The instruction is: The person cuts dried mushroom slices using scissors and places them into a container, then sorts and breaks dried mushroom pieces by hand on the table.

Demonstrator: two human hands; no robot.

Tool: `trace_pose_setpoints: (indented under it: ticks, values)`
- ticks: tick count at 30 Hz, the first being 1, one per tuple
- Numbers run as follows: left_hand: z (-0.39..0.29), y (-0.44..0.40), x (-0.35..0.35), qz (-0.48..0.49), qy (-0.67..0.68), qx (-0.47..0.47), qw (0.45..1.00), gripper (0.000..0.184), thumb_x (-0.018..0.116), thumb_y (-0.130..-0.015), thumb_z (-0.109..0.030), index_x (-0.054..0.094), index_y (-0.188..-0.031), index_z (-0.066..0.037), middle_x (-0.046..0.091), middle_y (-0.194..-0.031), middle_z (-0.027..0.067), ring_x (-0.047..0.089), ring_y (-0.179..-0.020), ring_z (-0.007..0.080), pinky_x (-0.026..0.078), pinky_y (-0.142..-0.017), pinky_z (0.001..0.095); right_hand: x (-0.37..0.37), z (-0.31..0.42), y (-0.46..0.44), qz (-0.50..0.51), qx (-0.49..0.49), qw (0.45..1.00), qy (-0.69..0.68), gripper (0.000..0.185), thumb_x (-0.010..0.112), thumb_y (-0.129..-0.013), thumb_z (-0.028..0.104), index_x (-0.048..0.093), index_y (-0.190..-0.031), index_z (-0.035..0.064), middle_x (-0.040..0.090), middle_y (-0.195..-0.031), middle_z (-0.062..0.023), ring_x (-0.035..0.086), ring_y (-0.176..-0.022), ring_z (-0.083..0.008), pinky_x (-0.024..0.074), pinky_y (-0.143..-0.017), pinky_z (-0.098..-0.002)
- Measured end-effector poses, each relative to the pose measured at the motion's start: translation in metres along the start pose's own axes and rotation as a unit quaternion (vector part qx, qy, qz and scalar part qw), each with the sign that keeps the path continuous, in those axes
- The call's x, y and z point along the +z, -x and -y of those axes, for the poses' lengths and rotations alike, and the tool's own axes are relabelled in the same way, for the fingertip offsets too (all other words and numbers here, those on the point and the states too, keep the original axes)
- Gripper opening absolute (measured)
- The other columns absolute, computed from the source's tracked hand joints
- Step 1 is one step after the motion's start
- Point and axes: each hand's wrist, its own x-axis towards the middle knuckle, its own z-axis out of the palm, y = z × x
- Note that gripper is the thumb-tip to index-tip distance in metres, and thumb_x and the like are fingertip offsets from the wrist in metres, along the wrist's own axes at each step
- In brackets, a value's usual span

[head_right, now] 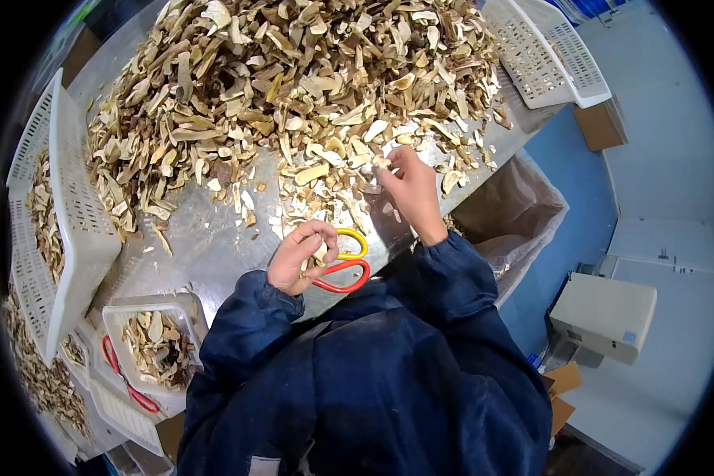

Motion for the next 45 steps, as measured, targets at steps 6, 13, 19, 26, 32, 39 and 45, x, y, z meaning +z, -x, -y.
trace_pose_setpoints:
  ticks: [6,13,19,26,32,39,45]
  values:
    - [-0.009,0.000,0.015,-0.083,-0.046,0.066,0.993,0.034,0.054,-0.088,-0.008,0.049,-0.121,-0.006,0.054,-0.096,0.0036,0.051,-0.077,0.0076,0.029,-0.045,0.0147,-0.001,0.051,0.046,0.249,-0.017,0.960,-0.129,0.017,0.064,-0.079,0.008,0.058,-0.092,0.0008,0.060,-0.073,-0.0032,0.054,-0.064,-0.0080,0.0444,-0.058,-0.0233]
    - [-0.001,-0.002,0.009,-0.112,-0.059,0.066,0.990,0.012,0.058,-0.088,-0.006,0.053,-0.099,-0.005,0.056,-0.080,0.0006,0.041,-0.057,0.0004,0.024,-0.044,0.0162,0.009,0.054,0.055,0.292,0.049,0.925,-0.238,0.011,0.060,-0.082,0.004,0.056,-0.091,-0.0017,0.061,-0.078,-0.0029,0.059,-0.072,-0.0065,0.0468,-0.062,-0.0204]
    - [0.001,-0.003,0.008,-0.126,-0.197,0.099,0.967,0.008,0.060,-0.086,-0.007,0.055,-0.092,-0.006,0.052,-0.077,-0.0040,0.038,-0.057,-0.0001,0.028,-0.048,0.0166,0.018,0.046,0.060,0.269,0.018,0.950,-0.159,0.007,0.059,-0.083,0.003,0.054,-0.086,0.0002,0.053,-0.073,0.0034,0.048,-0.065,-0.0005,0.0386,-0.055,-0.0177]
    - [-0.006,0.001,0.006,-0.113,-0.092,0.045,0.988,0.007,0.056,-0.088,-0.005,0.054,-0.094,-0.008,0.053,-0.075,-0.0021,0.039,-0.054,0.0011,0.023,-0.044,0.0161,0.024,0.037,0.060,0.259,0.079,0.920,-0.284,0.018,0.064,-0.084,0.013,0.053,-0.079,-0.0001,0.053,-0.066,0.0004,0.046,-0.061,-0.0043,0.0392,-0.054,-0.0220]
    - [-0.002,0.000,0.002,-0.102,-0.101,0.016,0.989,0.009,0.055,-0.088,-0.007,0.053,-0.096,-0.007,0.055,-0.077,0.0037,0.049,-0.065,0.0054,0.027,-0.043,0.0161,0.010,0.043,0.052,0.359,-0.006,0.915,-0.182,0.024,0.054,-0.092,0.020,0.057,-0.081,-0.0007,0.060,-0.068,-0.0001,0.047,-0.062,-0.0050,0.0396,-0.056,-0.0222]
    - [-0.009,0.003,0.007,-0.052,0.009,-0.003,0.999,0.007,0.053,-0.089,-0.010,0.050,-0.094,-0.007,0.052,-0.083,0.0045,0.048,-0.070,0.0078,0.030,-0.043,0.0161,0.010,0.030,0.051,0.398,0.090,0.851,-0.329,0.021,0.050,-0.094,0.020,0.058,-0.085,0.0028,0.054,-0.064,0.0031,0.044,-0.056,-0.0041,0.0343,-0.050,-0.0207]
    - [-0.015,0.001,-0.002,-0.011,0.153,0.020,0.988,0.008,0.052,-0.088,-0.012,0.044,-0.089,-0.010,0.045,-0.084,0.0009,0.047,-0.074,0.0095,0.044,-0.054,0.0216,-0.042,-0.006,0.008,0.275,0.106,0.955,-0.025,0.022,0.057,-0.088,0.026,0.063,-0.094,0.0058,0.052,-0.062,0.0012,0.049,-0.056,-0.0068,0.0380,-0.051,-0.0222]
